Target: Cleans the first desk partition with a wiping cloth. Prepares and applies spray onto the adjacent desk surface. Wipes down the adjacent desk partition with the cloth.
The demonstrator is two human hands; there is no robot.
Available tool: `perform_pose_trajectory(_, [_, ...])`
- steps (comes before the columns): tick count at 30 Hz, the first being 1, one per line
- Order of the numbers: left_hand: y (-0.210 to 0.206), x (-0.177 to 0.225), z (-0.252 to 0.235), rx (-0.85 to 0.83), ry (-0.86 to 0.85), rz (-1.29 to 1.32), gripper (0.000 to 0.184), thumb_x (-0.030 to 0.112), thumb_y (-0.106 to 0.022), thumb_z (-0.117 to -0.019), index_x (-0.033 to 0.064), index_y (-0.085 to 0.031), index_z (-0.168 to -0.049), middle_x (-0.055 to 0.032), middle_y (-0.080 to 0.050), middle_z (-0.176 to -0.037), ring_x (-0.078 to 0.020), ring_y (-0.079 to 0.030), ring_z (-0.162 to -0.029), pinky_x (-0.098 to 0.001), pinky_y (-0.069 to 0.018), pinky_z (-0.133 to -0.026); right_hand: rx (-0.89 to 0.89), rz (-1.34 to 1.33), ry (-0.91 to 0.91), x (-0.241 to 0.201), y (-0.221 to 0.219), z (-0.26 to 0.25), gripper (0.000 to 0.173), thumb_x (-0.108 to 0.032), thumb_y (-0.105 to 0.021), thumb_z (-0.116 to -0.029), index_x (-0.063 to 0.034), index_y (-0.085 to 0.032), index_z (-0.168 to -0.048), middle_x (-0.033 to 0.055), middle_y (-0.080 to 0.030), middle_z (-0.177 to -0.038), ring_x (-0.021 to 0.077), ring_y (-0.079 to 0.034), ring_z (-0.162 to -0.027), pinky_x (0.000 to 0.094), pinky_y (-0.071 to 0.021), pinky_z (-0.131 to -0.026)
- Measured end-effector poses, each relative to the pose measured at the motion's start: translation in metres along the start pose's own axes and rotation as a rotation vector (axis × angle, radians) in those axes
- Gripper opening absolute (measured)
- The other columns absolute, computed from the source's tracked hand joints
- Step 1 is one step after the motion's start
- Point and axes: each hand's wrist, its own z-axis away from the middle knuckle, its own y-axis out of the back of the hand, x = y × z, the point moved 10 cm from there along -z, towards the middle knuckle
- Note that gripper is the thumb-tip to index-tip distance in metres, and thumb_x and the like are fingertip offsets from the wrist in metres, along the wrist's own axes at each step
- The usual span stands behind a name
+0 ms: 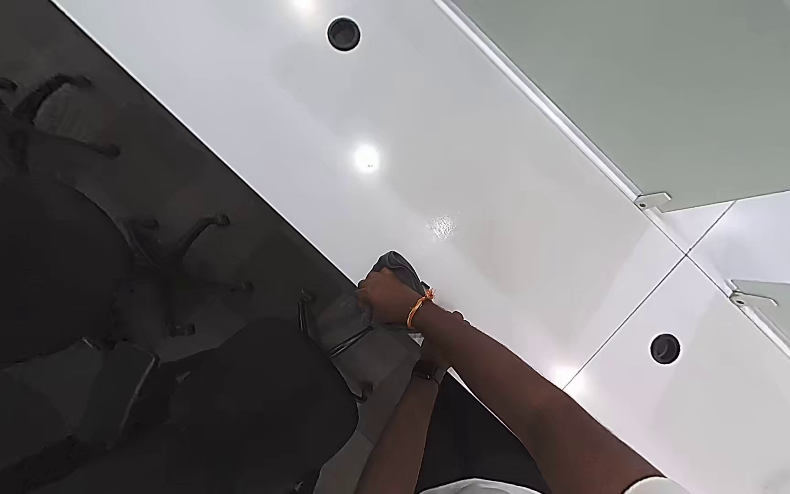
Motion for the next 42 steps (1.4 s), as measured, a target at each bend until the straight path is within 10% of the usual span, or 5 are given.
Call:
perform_pose_trajectory(4, [0.0, 0.009, 0.001, 0.05, -0.232, -0.502, 0.047, 0.03, -0.052, -0.1051, 0.0006, -0.056, -0.142, -0.0143, -0.058, -0.146, -0.0241, -0.049, -0.141, -0.0387, -0.0327, -0.12, 0.13, 0.029, 0.029, 0.03, 0.022, 0.026, 0.024, -0.02, -0.072, -0.0871, -0.012, -0.073, -0.109, 0.0075, -0.071, -0.114, 0.028, -0.062, -0.114, 0.0525, -0.0453, -0.098])
perform_pose_trajectory(8, [-0.034, -0.005, -0.025, 0.667, -0.903, -0.638, 0.019, 0.019, -0.058, -0.0888, 0.0079, -0.073, -0.093, -0.0112, -0.072, -0.097, -0.0286, -0.07, -0.093, -0.0434, -0.0577, -0.081, 0.315, 0.072, -0.195, 0.089, 0.076, 0.078, 0.016, -0.022, -0.077, -0.0787, -0.0196, -0.077, -0.094, 0.0025, -0.072, -0.1, 0.0252, -0.065, -0.103, 0.0533, -0.0493, -0.094])
perform_pose_trajectory(15, [-0.035, -0.01, -0.03, 0.658, -0.907, -0.589, 0.016, 0.016, -0.057, -0.0879, 0.0086, -0.071, -0.086, -0.0094, -0.069, -0.091, -0.0268, -0.068, -0.087, -0.0403, -0.057, -0.074, 0.692, 0.012, -0.628, 0.191, 0.138, 0.219, 0.018, -0.013, -0.068, -0.0791, -0.0119, -0.076, -0.096, 0.0099, -0.072, -0.101, 0.0295, -0.067, -0.104, 0.0564, -0.0488, -0.095])
perform_pose_trajectory(23, [0.021, 0.053, -0.055, 0.657, -1.013, -0.466, 0.029, 0.01, -0.052, -0.0975, 0.0022, -0.074, -0.115, -0.0151, -0.073, -0.121, -0.0305, -0.068, -0.119, -0.0456, -0.0532, -0.104, 0.88, 0.178, -0.82, 0.123, -0.012, 0.332, 0.042, -0.022, -0.052, -0.0854, -0.015, -0.072, -0.122, 0.0135, -0.06, -0.143, 0.0376, -0.055, -0.132, 0.061, -0.0393, -0.107])
perform_pose_trajectory(42, [0.047, 0.061, -0.087, 0.752, -1.012, -0.63, 0.048, 0.044, -0.033, -0.0999, 0.0149, -0.064, -0.122, -0.0156, -0.064, -0.114, -0.0322, -0.06, -0.113, -0.0501, -0.0432, -0.101, 0.772, 0.173, -0.934, 0.192, 0.074, 0.255, 0.085, -0.076, -0.046, -0.0883, -0.0283, -0.039, -0.158, 0.0069, -0.024, -0.17, 0.0261, -0.017, -0.158, 0.0563, -0.0167, -0.124])
